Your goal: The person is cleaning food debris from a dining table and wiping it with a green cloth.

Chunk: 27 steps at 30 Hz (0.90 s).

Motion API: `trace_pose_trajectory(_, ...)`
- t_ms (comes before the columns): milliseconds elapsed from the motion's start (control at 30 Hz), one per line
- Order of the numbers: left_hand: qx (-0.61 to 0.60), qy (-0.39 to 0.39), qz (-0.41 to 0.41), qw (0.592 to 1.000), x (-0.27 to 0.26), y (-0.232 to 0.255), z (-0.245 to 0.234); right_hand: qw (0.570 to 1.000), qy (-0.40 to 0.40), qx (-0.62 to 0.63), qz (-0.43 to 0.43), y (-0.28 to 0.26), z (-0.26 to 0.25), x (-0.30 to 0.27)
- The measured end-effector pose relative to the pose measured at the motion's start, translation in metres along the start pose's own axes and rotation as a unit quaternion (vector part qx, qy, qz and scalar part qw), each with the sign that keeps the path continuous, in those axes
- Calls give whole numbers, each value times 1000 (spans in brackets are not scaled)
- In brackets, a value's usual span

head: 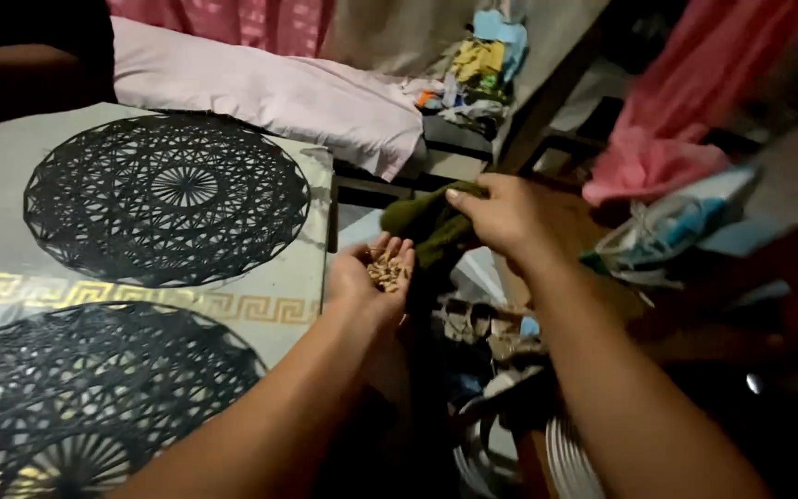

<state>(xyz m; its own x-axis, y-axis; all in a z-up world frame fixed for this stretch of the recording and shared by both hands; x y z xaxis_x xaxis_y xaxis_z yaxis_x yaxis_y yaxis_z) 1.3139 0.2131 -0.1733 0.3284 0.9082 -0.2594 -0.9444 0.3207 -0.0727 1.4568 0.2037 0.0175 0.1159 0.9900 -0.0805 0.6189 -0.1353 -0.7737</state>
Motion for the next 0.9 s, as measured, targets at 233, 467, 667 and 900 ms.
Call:
trace_pose_trajectory(233,-32,29,56,997,42,8,10,927,204,0,-313,0,-52,76)
trace_pose_trajectory(467,-28,32,87,995,93,9,12,949,142,60,-276,22,-46,144)
trace_pose_trajectory(667,-24,22,90,995,147,-11,33,950,145,-107,-254,39,-55,217)
trace_pose_trajectory(900,8,13,59,998,234,-22,63,970,138,35,-198,46,-71,293)
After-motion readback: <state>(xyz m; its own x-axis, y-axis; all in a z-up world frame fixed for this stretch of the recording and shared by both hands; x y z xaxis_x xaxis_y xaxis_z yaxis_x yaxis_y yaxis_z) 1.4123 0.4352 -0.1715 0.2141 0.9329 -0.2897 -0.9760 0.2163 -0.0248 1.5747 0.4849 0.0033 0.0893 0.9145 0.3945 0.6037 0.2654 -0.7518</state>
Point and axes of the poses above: each hand's wrist, its own x-axis towards the middle knuckle, its own z-axis out of the palm, y = z × x, the point moved 9 cm from there along x, towards the middle knuckle, and after that the axes turned 9 degrees about -y, right-handed, at the moved point
